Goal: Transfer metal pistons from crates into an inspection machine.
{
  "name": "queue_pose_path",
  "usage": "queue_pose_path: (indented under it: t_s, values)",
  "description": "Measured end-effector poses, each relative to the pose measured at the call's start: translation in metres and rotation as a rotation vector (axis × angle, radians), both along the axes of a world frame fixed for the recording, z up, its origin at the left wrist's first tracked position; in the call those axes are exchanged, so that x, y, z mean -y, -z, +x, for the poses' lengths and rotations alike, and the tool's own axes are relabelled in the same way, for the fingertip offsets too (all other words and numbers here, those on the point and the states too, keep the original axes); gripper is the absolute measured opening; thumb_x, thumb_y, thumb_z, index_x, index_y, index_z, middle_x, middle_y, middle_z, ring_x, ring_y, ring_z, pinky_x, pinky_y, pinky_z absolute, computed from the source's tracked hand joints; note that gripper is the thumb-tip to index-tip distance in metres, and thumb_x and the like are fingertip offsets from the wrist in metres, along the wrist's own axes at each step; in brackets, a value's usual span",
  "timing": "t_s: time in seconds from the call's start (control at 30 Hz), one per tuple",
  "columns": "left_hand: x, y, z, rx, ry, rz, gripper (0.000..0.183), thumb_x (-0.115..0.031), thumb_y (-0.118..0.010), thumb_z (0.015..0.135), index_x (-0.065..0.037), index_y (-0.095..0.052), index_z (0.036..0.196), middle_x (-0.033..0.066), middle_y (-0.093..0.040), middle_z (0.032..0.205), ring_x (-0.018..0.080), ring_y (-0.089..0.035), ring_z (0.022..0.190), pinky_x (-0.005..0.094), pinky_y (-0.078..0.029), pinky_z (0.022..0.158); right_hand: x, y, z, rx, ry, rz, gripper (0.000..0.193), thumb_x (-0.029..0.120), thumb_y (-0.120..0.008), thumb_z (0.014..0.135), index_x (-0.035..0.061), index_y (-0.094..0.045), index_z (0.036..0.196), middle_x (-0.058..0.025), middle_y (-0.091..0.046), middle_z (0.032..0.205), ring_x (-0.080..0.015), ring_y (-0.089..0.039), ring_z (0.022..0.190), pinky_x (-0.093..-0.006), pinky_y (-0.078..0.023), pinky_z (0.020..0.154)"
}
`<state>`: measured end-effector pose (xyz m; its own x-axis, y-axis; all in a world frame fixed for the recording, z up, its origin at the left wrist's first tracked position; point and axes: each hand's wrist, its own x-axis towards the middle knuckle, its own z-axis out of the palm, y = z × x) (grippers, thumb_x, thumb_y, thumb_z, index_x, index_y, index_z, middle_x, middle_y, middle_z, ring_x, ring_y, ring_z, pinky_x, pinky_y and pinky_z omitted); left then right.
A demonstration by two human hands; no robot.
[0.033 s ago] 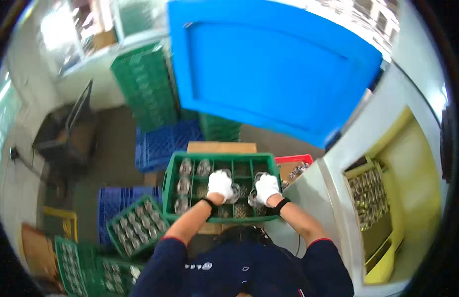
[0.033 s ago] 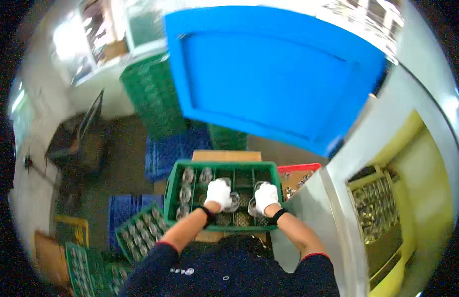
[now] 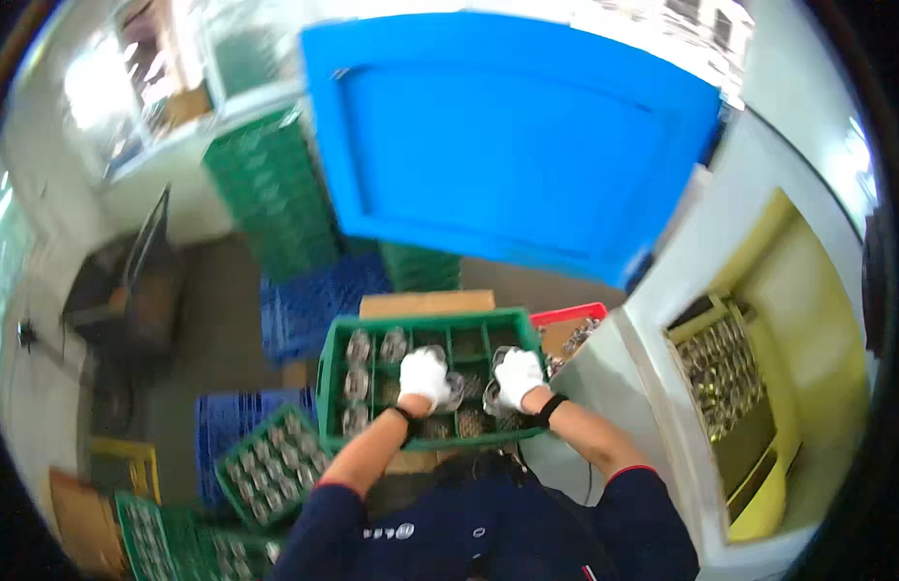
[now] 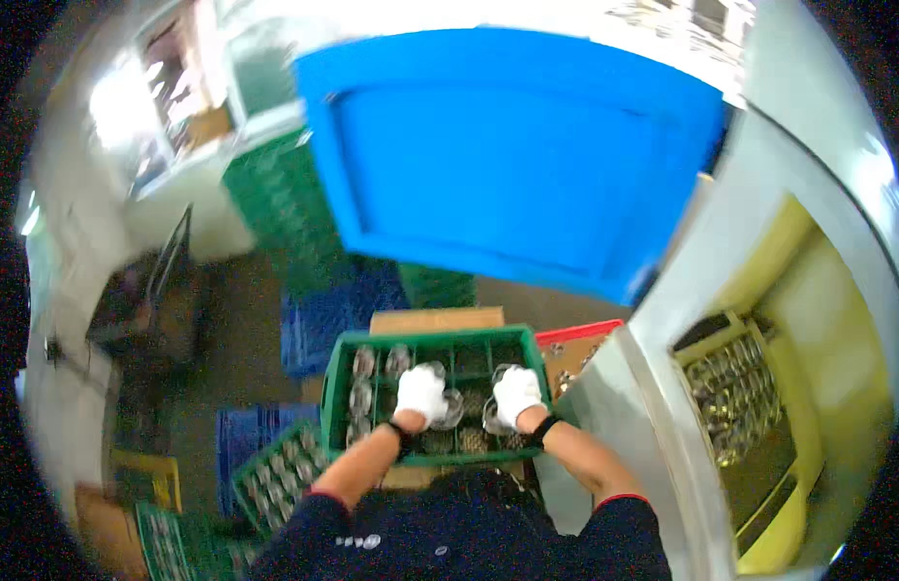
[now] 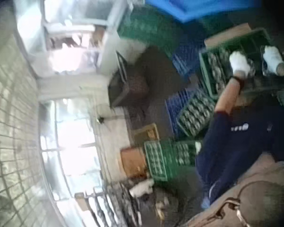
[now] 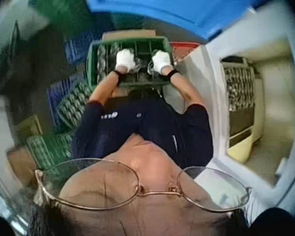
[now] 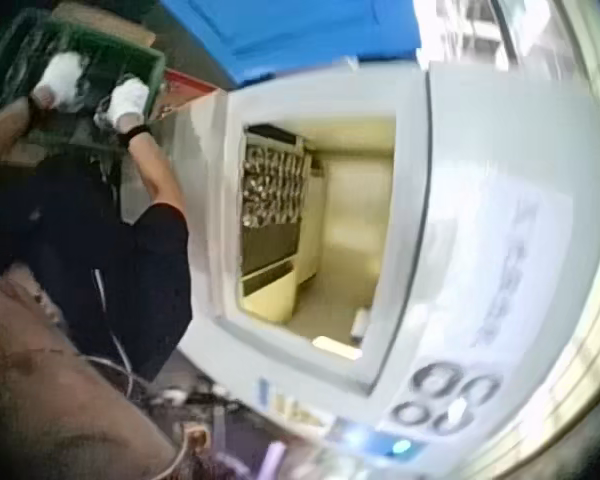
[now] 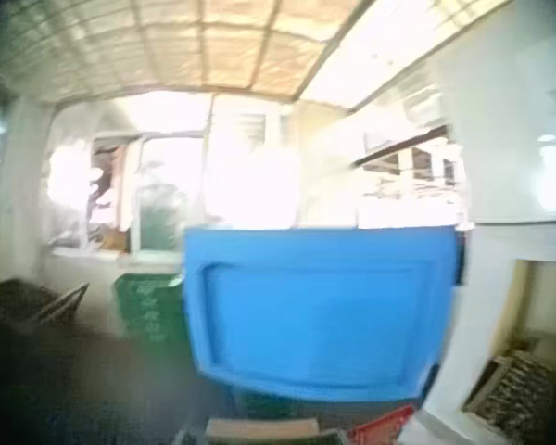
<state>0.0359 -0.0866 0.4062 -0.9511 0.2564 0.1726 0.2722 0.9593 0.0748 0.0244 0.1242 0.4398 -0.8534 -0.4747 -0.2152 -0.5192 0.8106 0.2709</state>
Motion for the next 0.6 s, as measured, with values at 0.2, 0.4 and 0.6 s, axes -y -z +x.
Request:
queue_pose_path:
  t_s: [0.2, 0.4, 0.6]
  values:
    - [0.054, 0.009, 0.045, -0.071, 0.035, -0.121, 0.04, -0.047, -0.072, 0.071, -0.009, -0.068, 0.084, 0.0143, -0.068, 0.084, 0.0343, -0.068, 0.079, 0.0458, -0.054, 0.068, -0.048, -0.088, 0.04, -0.011, -0.022, -0.489, 0.023, 0.02, -0.067, 0.069, 0.0104, -0.074, 0.088, -0.0157, -0.07, 0.081, -0.0328, -0.07, 0.075, -0.0454, -0.056, 0.065]
    - [0.085, 0.044, 0.05, 0.124, -0.059, -0.195, 0.027, -0.037, -0.072, 0.06, -0.021, -0.079, 0.081, 0.0114, -0.07, 0.091, 0.0322, -0.068, 0.085, 0.0412, -0.055, 0.077, -0.148, -0.261, 0.132, -0.189, 0.304, -0.462, 0.023, 0.023, -0.066, 0.07, 0.0096, -0.073, 0.087, -0.0178, -0.068, 0.081, -0.034, -0.069, 0.074, -0.0459, -0.056, 0.066]
    - [0.073, 0.018, 0.06, 0.253, -0.166, -0.138, 0.031, -0.034, -0.075, 0.067, -0.017, -0.075, 0.093, 0.0144, -0.063, 0.109, 0.0369, -0.057, 0.107, 0.046, -0.047, 0.089, -0.289, -0.31, 0.189, -0.529, 0.711, -0.198, 0.028, 0.028, -0.068, 0.066, 0.0128, -0.074, 0.088, -0.0137, -0.065, 0.086, -0.0347, -0.064, 0.087, -0.0464, -0.053, 0.074]
